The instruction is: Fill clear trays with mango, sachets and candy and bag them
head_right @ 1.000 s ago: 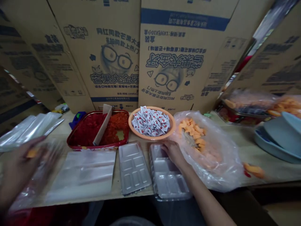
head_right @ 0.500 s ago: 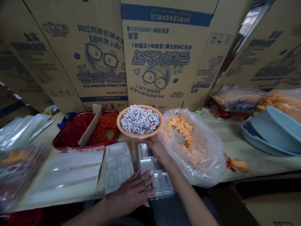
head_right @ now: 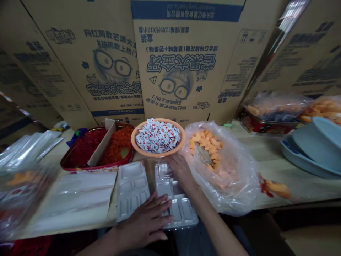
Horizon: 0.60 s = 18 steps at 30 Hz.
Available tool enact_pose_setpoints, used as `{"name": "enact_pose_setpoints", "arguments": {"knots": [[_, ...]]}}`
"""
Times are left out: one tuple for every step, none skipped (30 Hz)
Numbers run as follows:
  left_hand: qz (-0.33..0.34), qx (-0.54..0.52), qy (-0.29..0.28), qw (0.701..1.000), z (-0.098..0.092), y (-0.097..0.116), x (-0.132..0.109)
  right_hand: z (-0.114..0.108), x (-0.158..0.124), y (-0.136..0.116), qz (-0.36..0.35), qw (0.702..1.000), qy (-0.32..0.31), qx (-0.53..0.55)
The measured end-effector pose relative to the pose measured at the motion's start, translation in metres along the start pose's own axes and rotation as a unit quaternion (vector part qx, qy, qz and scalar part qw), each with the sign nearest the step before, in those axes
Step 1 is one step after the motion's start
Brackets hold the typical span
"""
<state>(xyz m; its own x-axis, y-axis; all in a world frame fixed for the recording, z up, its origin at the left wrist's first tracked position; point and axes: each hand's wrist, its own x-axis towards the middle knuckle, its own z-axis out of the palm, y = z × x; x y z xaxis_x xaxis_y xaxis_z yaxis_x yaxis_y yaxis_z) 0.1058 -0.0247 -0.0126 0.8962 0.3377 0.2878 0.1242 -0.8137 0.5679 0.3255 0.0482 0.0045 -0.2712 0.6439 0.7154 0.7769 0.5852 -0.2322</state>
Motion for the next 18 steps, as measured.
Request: {"name": "enact_pose_setpoints", "arguments": {"knots": [[-0.028, -0.043, 0.059, 0.997, 0.000, 0.002, 0.002, -0.005, 0.002, -0.004, 0.008, 1.000, 0.023, 0.002], [-0.071, -0.099, 0.135, 0.983, 0.000, 0.004, 0.006, -0.010, 0.006, -0.007, 0.019, 0.999, 0.044, 0.008], [-0.124, -0.172, 0.214, 0.954, 0.000, 0.006, 0.011, -0.015, 0.009, -0.011, 0.030, 0.997, 0.063, 0.017], [-0.179, -0.260, 0.271, 0.909, 0.000, 0.008, 0.018, -0.019, 0.013, -0.014, 0.039, 0.996, 0.075, 0.031], [-0.230, -0.356, 0.295, 0.856, -0.002, 0.009, 0.026, -0.022, 0.017, -0.015, 0.046, 0.995, 0.075, 0.044], [-0.269, -0.449, 0.291, 0.801, -0.004, 0.010, 0.034, -0.025, 0.021, -0.013, 0.062, 0.995, 0.067, 0.051], [-0.296, -0.524, 0.274, 0.750, -0.007, 0.010, 0.042, -0.027, 0.024, -0.008, 0.090, 0.993, 0.058, 0.047], [-0.315, -0.578, 0.257, 0.708, -0.010, 0.010, 0.049, -0.029, 0.025, 0.000, 0.127, 0.990, 0.057, 0.037], [-0.333, -0.609, 0.247, 0.675, -0.014, 0.010, 0.055, -0.032, 0.024, 0.013, 0.174, 0.983, 0.060, 0.012], [-0.347, -0.625, 0.248, 0.653, -0.018, 0.009, 0.059, -0.035, 0.022, 0.029, 0.231, 0.971, 0.050, -0.032], [-0.357, -0.631, 0.256, 0.639, -0.022, 0.008, 0.062, -0.040, 0.018, 0.046, 0.281, 0.956, 0.044, -0.072], [-0.363, -0.635, 0.262, 0.630, -0.025, 0.006, 0.062, -0.046, 0.013, 0.065, 0.340, 0.930, -0.004, -0.139], [-0.367, -0.638, 0.264, 0.623, -0.027, 0.005, 0.062, -0.052, 0.007, 0.083, 0.389, 0.893, -0.087, -0.209], [-0.372, -0.640, 0.265, 0.618, -0.029, 0.003, 0.061, -0.059, -0.001, 0.099, 0.411, 0.875, -0.114, -0.229], [-0.376, -0.642, 0.265, 0.613, -0.031, 0.002, 0.061, -0.066, -0.008, 0.113, 0.429, 0.857, -0.143, -0.247], [-0.380, -0.645, 0.263, 0.609, -0.032, 0.001, 0.060, -0.072, -0.015, 0.124, 0.438, 0.848, -0.159, -0.252], [-0.382, -0.648, 0.259, 0.606, -0.033, 0.000, 0.059, -0.077, -0.022, 0.131, 0.442, 0.846, -0.164, -0.250], [-0.382, -0.653, 0.255, 0.602, -0.034, 0.000, 0.059, -0.081, -0.026, 0.136, 0.443, 0.844, -0.169, -0.250]]}}
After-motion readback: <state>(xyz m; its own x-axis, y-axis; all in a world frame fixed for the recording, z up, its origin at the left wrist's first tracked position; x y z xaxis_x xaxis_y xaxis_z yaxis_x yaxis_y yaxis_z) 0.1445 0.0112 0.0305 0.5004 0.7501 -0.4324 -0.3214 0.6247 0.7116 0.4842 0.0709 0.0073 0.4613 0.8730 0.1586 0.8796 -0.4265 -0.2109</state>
